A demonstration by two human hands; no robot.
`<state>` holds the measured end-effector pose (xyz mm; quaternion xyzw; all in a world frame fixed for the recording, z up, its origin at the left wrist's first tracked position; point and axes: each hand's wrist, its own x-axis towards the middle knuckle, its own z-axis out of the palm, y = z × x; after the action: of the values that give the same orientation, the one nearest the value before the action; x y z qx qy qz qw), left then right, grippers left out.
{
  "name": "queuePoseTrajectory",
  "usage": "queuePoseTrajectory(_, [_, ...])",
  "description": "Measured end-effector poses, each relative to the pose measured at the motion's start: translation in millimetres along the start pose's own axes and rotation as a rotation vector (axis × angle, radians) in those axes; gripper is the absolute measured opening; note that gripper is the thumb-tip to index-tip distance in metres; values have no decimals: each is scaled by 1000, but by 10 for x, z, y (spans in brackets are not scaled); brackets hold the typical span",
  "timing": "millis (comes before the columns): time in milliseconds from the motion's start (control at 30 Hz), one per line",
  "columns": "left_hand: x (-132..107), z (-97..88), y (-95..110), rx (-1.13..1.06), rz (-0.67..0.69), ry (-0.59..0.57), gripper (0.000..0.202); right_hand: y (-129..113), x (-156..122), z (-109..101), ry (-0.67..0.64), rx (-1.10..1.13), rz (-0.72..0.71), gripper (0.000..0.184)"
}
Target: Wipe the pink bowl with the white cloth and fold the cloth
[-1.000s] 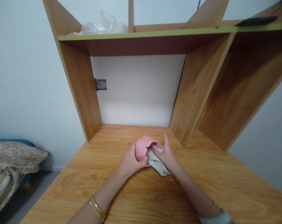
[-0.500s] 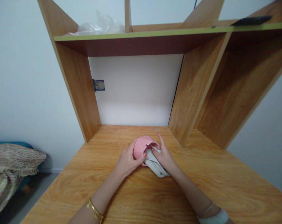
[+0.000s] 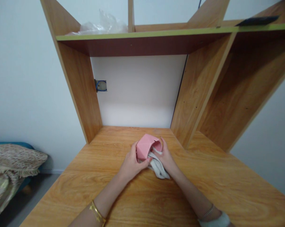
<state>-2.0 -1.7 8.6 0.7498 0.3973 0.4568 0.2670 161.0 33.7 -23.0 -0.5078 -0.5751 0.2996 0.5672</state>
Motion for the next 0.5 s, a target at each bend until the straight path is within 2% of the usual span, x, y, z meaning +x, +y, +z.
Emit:
queuePoseTrajectory(167, [-6,-21,-22,154,-60,0,58,-95,8,-98,21,-224,47,84])
queuePoseTrajectory(333, [2,-59,-29,298,-89,35,54,-193,-57,-87,-50,-258,-27,78])
queuePoseTrajectory(500, [7,-82,-48,306,-71,44,56,-159,-96,-34,-82,-273,-79,69])
